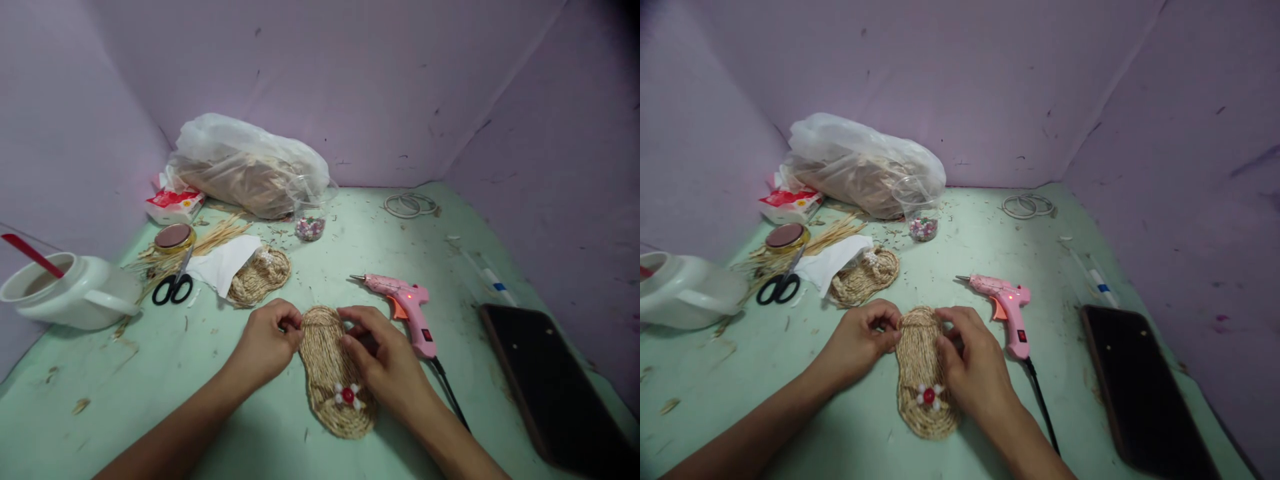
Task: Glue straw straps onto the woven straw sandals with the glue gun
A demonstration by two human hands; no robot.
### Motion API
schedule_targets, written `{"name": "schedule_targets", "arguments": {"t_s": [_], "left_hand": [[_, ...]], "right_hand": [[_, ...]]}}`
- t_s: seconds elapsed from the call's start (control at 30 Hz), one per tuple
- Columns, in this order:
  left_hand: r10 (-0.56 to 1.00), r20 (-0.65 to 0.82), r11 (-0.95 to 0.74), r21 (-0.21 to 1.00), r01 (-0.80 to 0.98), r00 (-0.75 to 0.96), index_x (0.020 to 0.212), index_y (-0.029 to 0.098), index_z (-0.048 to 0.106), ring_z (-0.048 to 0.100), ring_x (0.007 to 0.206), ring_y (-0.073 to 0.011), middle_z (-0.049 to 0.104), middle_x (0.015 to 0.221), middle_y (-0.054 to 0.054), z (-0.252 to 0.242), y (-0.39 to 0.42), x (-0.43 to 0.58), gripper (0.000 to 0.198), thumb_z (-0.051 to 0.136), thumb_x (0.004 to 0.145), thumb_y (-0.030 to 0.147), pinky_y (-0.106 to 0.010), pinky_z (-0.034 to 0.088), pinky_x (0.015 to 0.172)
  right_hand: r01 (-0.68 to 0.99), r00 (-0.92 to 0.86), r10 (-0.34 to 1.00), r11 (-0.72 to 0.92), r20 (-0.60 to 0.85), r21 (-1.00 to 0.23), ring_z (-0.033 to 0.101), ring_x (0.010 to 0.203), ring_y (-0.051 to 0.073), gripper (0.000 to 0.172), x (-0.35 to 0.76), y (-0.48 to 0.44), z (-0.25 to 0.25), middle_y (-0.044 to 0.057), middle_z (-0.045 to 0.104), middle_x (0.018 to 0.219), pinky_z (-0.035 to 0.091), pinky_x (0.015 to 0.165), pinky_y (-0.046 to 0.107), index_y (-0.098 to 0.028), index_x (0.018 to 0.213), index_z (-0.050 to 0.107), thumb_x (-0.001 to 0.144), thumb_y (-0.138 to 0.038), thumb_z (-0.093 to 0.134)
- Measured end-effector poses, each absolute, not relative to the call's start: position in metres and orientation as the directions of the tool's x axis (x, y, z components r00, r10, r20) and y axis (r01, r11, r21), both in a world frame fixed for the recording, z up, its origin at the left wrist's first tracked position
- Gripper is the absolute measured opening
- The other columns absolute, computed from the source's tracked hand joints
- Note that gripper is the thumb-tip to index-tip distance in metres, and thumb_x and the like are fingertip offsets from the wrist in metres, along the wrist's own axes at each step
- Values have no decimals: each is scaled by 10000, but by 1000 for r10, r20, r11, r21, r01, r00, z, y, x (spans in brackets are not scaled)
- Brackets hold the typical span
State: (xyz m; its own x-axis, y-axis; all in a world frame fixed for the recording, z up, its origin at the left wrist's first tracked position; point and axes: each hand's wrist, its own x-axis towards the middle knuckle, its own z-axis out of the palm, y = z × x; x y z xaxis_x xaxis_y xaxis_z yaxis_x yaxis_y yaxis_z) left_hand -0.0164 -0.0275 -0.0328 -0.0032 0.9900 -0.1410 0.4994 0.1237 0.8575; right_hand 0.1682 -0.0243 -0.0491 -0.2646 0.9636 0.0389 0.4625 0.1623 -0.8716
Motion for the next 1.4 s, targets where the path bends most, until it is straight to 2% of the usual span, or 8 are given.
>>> {"name": "schedule_targets", "arguments": {"t_s": [0.07,0.17,0.6,1.4], "left_hand": [[990,-140,119,845,521,1,606,161,542,502,597,-110,532,656,14,-32,-28,-17,109,503,598,60,-230,394,537],[992,-125,105,829,549,-1,582,163,526,497,598,-108,526,657,14,-30,-30,-16,124,494,588,44,-228,385,539],[987,-156,153,802,578,-45,574,169,515,477,587,-102,519,640,18,-33,-28,-13,102,503,595,70,-219,364,540],[985,-167,159,794,587,-41,579,168,522,490,599,-111,526,642,13,-32,-28,-13,96,502,584,74,-228,371,554]], "right_hand": [[465,-213,977,103,1,-880,576,770,146,299,168,-24,-49,58,563,987,480,703,312,-182,1061,538,767,-133,511],[491,-170,984,36,-55,-871,578,729,154,239,168,-23,-49,56,576,896,487,659,306,-154,983,575,745,-162,550],[549,-169,980,3,-107,-836,548,643,150,176,169,-20,-55,28,606,761,450,603,301,-179,869,634,709,-152,566],[573,-205,977,77,-52,-816,554,667,139,198,167,-22,-53,33,590,808,456,630,300,-178,864,631,715,-86,539]]}}
